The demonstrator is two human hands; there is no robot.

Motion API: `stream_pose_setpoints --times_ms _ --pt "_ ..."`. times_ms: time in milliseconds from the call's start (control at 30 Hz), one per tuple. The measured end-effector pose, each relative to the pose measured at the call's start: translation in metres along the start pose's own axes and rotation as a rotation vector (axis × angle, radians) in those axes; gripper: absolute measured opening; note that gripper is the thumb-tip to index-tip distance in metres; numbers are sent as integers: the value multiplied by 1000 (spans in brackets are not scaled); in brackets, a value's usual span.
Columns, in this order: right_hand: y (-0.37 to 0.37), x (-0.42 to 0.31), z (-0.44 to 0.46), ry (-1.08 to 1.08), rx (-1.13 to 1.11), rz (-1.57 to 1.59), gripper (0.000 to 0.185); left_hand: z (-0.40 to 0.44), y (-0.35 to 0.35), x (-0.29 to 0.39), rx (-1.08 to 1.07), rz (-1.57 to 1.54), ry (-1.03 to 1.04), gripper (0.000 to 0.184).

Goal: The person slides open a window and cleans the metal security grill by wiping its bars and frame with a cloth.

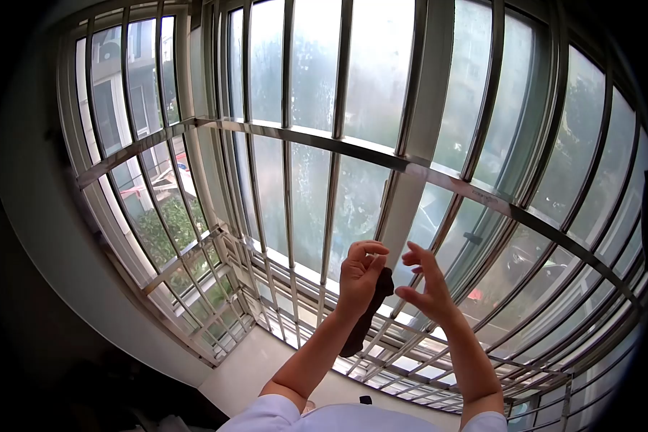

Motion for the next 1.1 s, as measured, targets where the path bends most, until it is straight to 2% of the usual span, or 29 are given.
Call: stream_pose_setpoints --times_ms 33,67,100,167,200,233,300,367,400,433,500,533,567,633,667,733,800,833,867,900,967,1000,1033,1100 --pt "26 18 -25 45 -72 166 78 -5 -1 3 1 106 44 9" --pt "49 19 -41 105 -75 319 71 -9 -4 0 -19 195 88 10" --pt "67 22 -55 160 -78 472 65 -14 -6 -1 -34 210 44 10" --pt "89 44 -88 294 -299 412 42 -17 -19 -13 -26 218 17 12" --pt "96 43 -94 433 -229 544 24 -17 -27 -16 8 228 -24 13" --pt "110 45 -94 409 -58 820 22 -20 -39 -15 28 236 -207 13" --pt "104 41 -86 408 50 758 22 -20 -55 -19 97 175 -188 13" --pt "104 61 -88 436 84 759 23 -19 -81 -26 133 390 -125 23" --pt "96 54 -80 478 67 704 26 -22 -88 -28 41 353 -238 38" --pt "90 45 -70 484 35 629 29 -26 -98 -32 -59 452 -377 42" --pt "89 42 -62 467 -33 526 30 -40 -100 -36 -260 630 -426 42" --pt "89 43 -58 461 -15 518 30 -42 -108 -38 -291 723 -579 36" --pt "90 44 -55 453 5 510 30 -44 -115 -40 -358 638 -663 38" --pt "88 51 -48 490 33 592 29 -48 -132 -43 -295 432 -672 30" --pt "87 56 -48 486 14 592 29 -51 -140 -38 -310 269 -726 34" --pt "89 65 -51 484 -4 596 28 -54 -146 -25 -330 167 -691 42" --pt "96 69 -55 669 -84 822 26 -58 -151 -27 -304 -21 -680 47" --pt "97 68 -56 670 -86 825 26 -62 -151 -27 -269 -157 -692 50" --pt "100 66 -57 761 -53 954 25 -64 -153 -27 -305 -193 -682 58" --pt "102 63 -58 852 -18 1083 25 -67 -156 -31 -301 -192 -682 58" --pt "108 52 -54 826 49 1153 25 -75 -164 -49 -277 -597 -666 64" --pt "110 49 -54 796 122 1218 24 -77 -171 -65 -300 -509 -681 73" --pt "112 51 -57 798 124 1218 24 -82 -178 -77 -402 -317 -732 74" --pt "118 63 -66 760 112 1134 21 -103 -191 -109 -423 -68 -975 66"
Point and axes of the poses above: each hand's wrist, its own z-axis towards the middle knuckle, its own y-axis out of the palm, x = y × z, the point moved 2 cm from there along z, towards the middle knuckle, and after that the axes turned 12 degrees about -y, right-handed, at the moved point
